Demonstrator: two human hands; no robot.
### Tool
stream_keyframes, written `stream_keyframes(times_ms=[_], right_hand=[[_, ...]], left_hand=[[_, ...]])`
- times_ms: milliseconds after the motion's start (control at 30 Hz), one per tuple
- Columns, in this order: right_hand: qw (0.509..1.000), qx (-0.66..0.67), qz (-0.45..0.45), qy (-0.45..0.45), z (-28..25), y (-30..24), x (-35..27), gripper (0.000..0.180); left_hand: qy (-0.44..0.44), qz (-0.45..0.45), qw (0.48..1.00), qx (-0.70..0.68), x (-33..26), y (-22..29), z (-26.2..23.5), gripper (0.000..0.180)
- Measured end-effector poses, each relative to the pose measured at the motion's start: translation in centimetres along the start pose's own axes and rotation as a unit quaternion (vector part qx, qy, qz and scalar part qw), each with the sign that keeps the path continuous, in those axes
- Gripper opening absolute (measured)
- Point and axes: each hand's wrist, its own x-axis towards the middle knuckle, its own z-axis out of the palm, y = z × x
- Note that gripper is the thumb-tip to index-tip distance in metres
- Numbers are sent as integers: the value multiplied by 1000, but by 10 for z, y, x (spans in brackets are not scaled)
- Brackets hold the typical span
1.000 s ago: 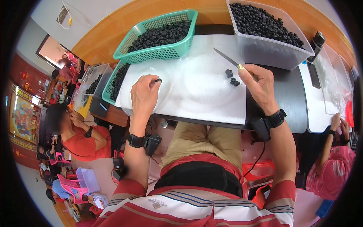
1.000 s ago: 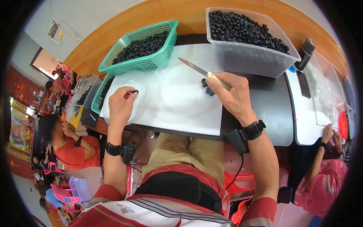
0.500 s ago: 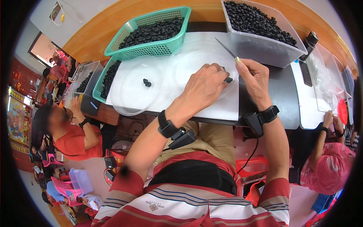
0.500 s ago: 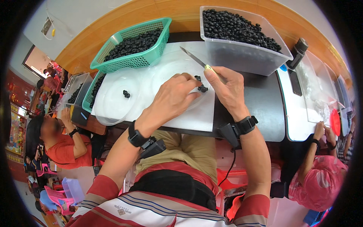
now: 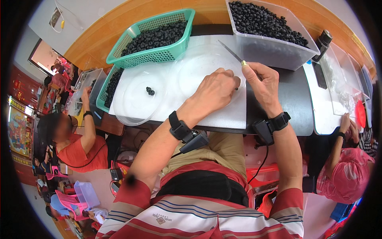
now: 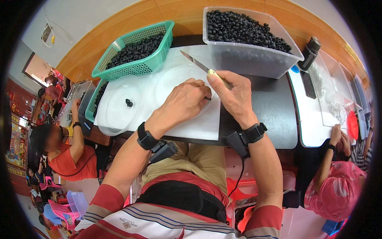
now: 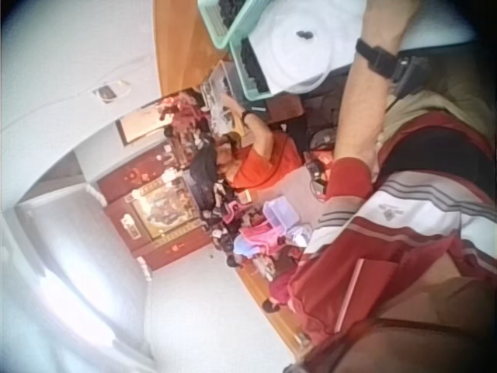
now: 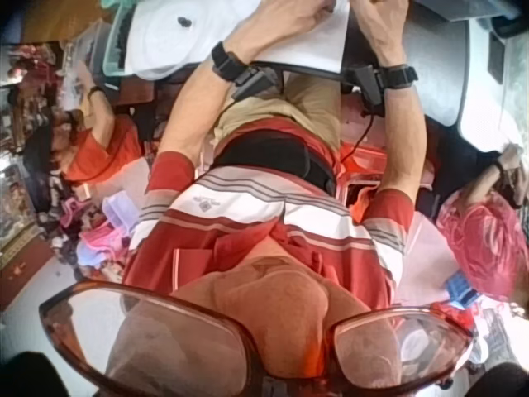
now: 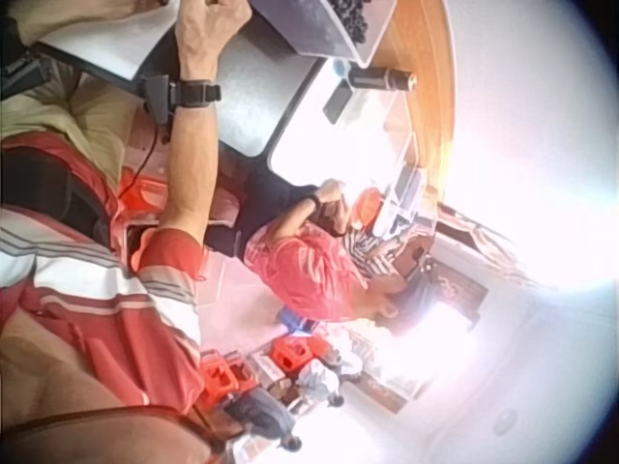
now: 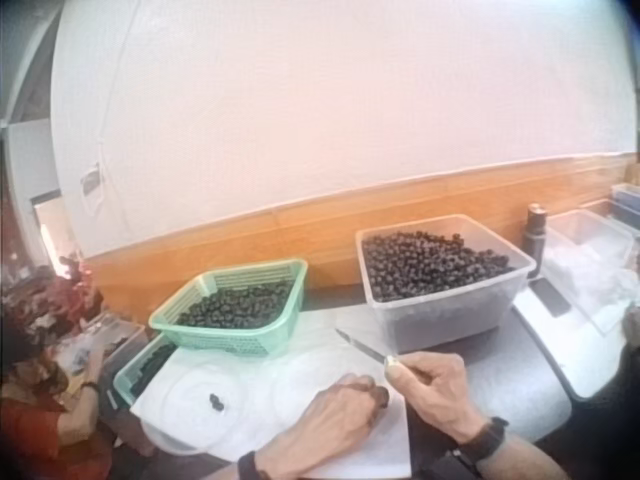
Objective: Cutting and processing small black fruits or olives using a knife.
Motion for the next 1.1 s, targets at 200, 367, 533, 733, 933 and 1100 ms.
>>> stream_keyframes(times_ms=[200, 367, 533, 733, 933, 1100], right_hand=[[1000, 13, 2, -2, 1, 3, 0, 37], [1000, -10, 4, -17, 0, -1, -2, 36], [1000, 1, -9, -17, 4, -3, -4, 34], [999, 5, -16, -39, 5, -7, -6, 31], [997, -23, -52, -59, 7, -6, -6, 28], [992, -42, -102, -62, 9, -8, -4, 26]], left_hand=[[-1, -3, 996, -93, -10, -2, -13, 28], [-18, -132, 952, -275, -15, -11, -23, 26], [11, -202, 802, -563, -24, -14, -21, 25], [60, -206, 574, -791, -28, -24, -18, 17], [81, -195, 473, -855, -26, -19, -13, 15], [81, -162, 421, -889, -28, -21, -8, 18]])
